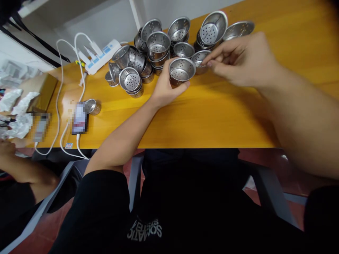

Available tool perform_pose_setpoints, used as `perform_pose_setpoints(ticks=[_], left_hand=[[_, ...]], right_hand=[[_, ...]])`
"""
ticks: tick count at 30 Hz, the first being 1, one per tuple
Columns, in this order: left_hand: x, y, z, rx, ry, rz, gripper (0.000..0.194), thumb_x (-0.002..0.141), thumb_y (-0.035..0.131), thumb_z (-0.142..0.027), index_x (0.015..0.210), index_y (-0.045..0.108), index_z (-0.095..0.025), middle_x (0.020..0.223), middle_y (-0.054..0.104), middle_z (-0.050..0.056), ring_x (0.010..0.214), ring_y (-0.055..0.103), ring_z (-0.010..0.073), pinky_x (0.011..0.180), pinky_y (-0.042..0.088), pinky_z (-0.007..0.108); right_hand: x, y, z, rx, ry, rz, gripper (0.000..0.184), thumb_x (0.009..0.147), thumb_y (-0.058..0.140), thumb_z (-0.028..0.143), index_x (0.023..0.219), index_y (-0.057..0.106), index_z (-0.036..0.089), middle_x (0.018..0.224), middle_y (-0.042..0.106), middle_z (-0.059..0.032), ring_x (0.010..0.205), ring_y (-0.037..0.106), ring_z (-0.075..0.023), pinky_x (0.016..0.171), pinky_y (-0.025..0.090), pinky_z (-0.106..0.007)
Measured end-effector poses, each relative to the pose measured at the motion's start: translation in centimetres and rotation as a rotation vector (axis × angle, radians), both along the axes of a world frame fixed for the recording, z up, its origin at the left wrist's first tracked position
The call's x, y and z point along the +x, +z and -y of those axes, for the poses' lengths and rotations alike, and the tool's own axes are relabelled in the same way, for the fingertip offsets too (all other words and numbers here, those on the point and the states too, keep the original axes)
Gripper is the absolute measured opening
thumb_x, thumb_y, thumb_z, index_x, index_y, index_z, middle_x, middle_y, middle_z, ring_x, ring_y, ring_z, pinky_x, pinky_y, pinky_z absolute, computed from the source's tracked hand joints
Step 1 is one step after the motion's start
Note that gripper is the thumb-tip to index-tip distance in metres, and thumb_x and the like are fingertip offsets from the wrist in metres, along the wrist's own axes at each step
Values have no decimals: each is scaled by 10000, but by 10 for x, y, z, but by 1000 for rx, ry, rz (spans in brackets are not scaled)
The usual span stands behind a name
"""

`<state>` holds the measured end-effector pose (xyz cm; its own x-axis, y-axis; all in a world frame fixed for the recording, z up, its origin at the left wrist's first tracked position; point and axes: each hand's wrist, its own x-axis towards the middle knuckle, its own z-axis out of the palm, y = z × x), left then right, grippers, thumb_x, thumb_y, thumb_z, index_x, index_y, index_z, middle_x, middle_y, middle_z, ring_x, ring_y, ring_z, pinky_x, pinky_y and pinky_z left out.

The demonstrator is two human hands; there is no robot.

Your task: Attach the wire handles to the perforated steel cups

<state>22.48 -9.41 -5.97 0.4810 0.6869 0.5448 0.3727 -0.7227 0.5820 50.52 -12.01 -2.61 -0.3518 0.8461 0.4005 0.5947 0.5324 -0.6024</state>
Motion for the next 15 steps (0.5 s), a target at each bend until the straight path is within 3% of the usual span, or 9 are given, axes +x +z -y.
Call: perform_pose_setpoints(ticks=[6,10,15], left_hand=[[1,1,4,-42,-37,6,858,998,535,-530,1614,7,-251,1496,459,135,1392,558,230,1210,472,425],[1,3,6,-68,-51,7,890,959,567,-618,1596,81,-231,1489,460,142,1379,559,241,1208,471,429],[2,6,12,-55,-61,-26,907,937,529,-718,1572,113,-220,1477,452,144,1383,548,251,1213,454,443]], right_hand=[[-4,3,1,1,15,-40,604,1061,513,586,1575,465,271,1104,740,-89,830,716,-189,816,604,-369],[3,-14,-12,59,48,-141,443,1064,530,549,1375,636,251,1058,746,-85,775,700,-166,730,593,-330],[-8,-25,-11,66,57,-171,425,1015,638,528,1319,658,232,853,718,-43,683,647,-137,713,574,-301]])
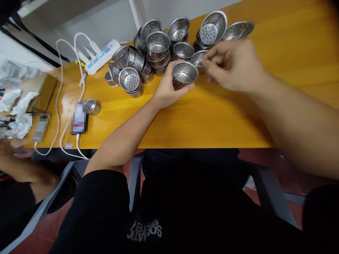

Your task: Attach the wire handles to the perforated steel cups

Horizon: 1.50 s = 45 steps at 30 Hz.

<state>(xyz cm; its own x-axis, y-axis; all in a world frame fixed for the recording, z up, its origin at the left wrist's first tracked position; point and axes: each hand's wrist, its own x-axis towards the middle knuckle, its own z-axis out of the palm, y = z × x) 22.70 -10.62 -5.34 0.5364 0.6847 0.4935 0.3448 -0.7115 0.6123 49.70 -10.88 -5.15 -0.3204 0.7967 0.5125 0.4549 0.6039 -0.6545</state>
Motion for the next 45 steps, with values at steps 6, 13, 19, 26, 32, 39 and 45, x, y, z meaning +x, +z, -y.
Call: perform_pose_setpoints(ticks=[6,13,19,26,32,39,45], left_hand=[[0,2,4,44,-21,-71,909,937,448,-780,1570,85,-238,1492,432,144,1414,526,265,1236,422,454],[2,4,8,25,-17,-82,926,929,425,-804,1566,72,-232,1492,427,148,1409,530,264,1214,444,442],[4,10,14,32,-10,-117,920,913,459,-809,1557,97,-261,1515,415,137,1425,529,255,1210,458,432],[12,24,27,-34,135,1,876,771,661,-840,1336,358,-244,1349,556,112,1262,618,250,1110,516,416],[6,21,20,-141,3,112,913,760,566,-919,1326,363,-232,1293,586,77,1198,654,209,1083,545,392],[3,21,23,-180,-139,27,837,834,523,-870,1393,365,-267,1338,608,48,1220,666,195,1070,582,402],[0,16,13,-63,-148,-104,884,839,530,-858,1509,244,-358,1491,553,39,1339,574,225,1195,519,444]], right_hand=[[-29,34,27,43,-13,73,382,1065,547,508,1254,713,222,720,622,-12,606,531,-108,721,531,-285],[-32,27,22,25,-36,44,411,1055,550,521,1253,708,197,711,618,-22,594,522,-124,747,532,-308],[-43,42,35,48,-91,99,336,1057,561,446,1200,740,200,671,586,-9,542,442,-107,624,453,-282],[-58,43,41,29,-83,4,306,1046,588,426,1250,699,226,650,556,9,527,436,-111,564,413,-272],[-27,18,15,-42,89,-109,342,1021,634,500,1230,709,240,1040,727,-65,883,680,-173,816,579,-311],[-7,27,16,-259,409,-56,404,940,755,483,1247,672,234,1008,726,-32,850,697,-147,791,617,-323],[-16,22,14,-220,284,-106,514,859,762,627,1177,690,229,955,720,-57,795,701,-178,778,626,-375]])
